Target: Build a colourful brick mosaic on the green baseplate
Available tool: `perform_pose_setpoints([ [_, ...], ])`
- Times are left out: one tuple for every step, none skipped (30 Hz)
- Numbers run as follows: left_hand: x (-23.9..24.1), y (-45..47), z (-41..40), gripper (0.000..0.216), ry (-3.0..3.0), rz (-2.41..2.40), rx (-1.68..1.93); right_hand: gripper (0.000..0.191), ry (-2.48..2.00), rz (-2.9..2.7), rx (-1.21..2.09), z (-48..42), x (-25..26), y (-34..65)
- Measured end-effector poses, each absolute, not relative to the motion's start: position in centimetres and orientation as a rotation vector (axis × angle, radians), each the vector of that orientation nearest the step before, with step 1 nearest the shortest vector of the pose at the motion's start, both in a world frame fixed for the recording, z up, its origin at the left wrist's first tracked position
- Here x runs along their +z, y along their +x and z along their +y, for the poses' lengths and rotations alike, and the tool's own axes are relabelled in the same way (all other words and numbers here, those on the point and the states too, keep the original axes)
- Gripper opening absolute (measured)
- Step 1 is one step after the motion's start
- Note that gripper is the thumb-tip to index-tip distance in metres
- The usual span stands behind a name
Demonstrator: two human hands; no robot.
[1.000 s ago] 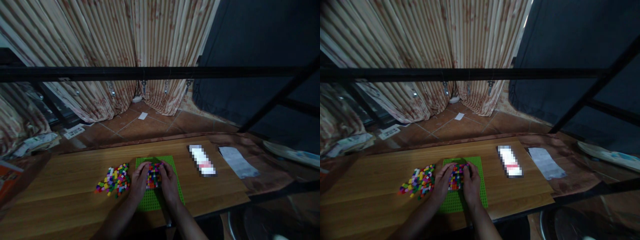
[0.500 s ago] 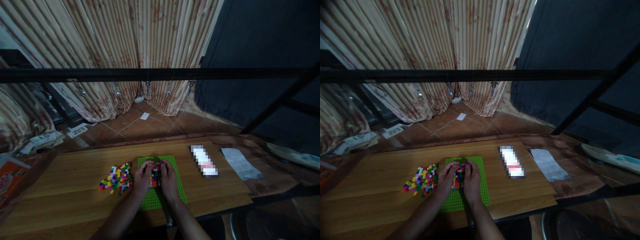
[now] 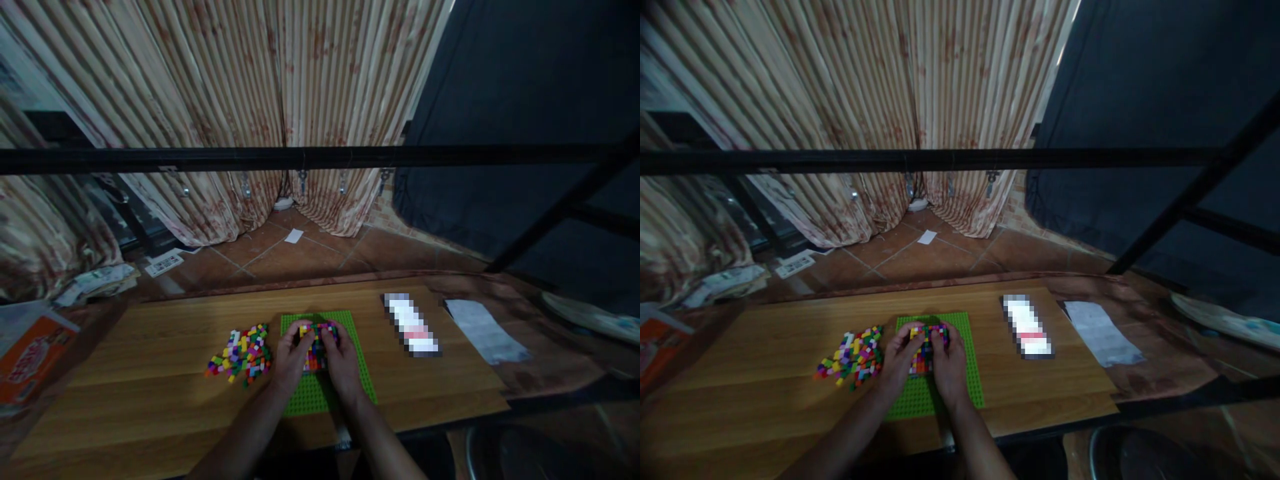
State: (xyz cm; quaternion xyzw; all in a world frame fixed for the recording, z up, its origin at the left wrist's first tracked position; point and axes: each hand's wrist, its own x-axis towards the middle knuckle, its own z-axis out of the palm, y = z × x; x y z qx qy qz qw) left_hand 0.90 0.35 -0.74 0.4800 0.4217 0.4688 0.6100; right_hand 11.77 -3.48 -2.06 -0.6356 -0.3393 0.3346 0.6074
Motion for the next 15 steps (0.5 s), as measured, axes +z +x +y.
perform_pose_setpoints([
  [-0.62, 0.92, 0.33, 0.028, 1.110, 0.969, 1.086, 0.043, -1.468, -0.787, 0.768, -3.50, -2.08, 11.74],
  [-0.50, 0.94, 0.32, 0.026, 1.116, 0.971, 1.093, 0.044, -1.471, -0.792, 0.755, -3.51, -2.10, 11.71],
  [-0.37, 0.97, 0.31, 0.026, 1.122, 0.978, 1.099, 0.044, -1.474, -0.800, 0.740, -3.52, -2.12, 11.67],
  [-0.25, 1.00, 0.29, 0.025, 1.127, 0.985, 1.098, 0.044, -1.476, -0.810, 0.724, -3.52, -2.13, 11.63],
  [-0.16, 1.03, 0.28, 0.025, 1.132, 0.993, 1.092, 0.044, -1.476, -0.818, 0.710, -3.52, -2.14, 11.58],
  [-0.10, 1.06, 0.27, 0.026, 1.138, 1.001, 1.081, 0.044, -1.475, -0.823, 0.699, -3.52, -2.14, 11.53],
  [-0.08, 1.08, 0.27, 0.026, 1.146, 1.011, 1.069, 0.044, -1.476, -0.826, 0.690, -3.51, -2.12, 11.48],
  [-0.09, 1.09, 0.27, 0.025, 1.158, 1.022, 1.060, 0.044, -1.483, -0.829, 0.681, -3.52, -2.10, 11.43],
  [-0.13, 1.10, 0.27, 0.024, 1.174, 1.034, 1.055, 0.044, -1.495, -0.834, 0.670, -3.52, -2.06, 11.38],
  [-0.18, 1.11, 0.29, 0.023, 1.192, 1.045, 1.053, 0.045, -1.512, -0.841, 0.658, -3.54, -2.00, 11.33],
  [-0.23, 1.11, 0.31, 0.022, 1.207, 1.053, 1.050, 0.045, -1.531, -0.849, 0.647, -3.55, -1.94, 11.28],
  [-0.28, 1.12, 0.34, 0.022, 1.215, 1.055, 1.042, 0.046, -1.550, -0.858, 0.637, -3.58, -1.88, 11.24],
  [-0.31, 1.13, 0.38, 0.022, 1.214, 1.050, 1.034, 0.046, -1.564, -0.865, 0.628, -3.60, -1.83, 11.20],
  [-0.32, 1.14, 0.41, 0.022, 1.208, 1.039, 1.027, 0.046, -1.571, -0.867, 0.621, -3.62, -1.78, 11.17],
  [-0.33, 1.15, 0.44, 0.022, 1.198, 1.027, 1.024, 0.046, -1.570, -0.867, 0.616, -3.63, -1.75, 11.15],
])
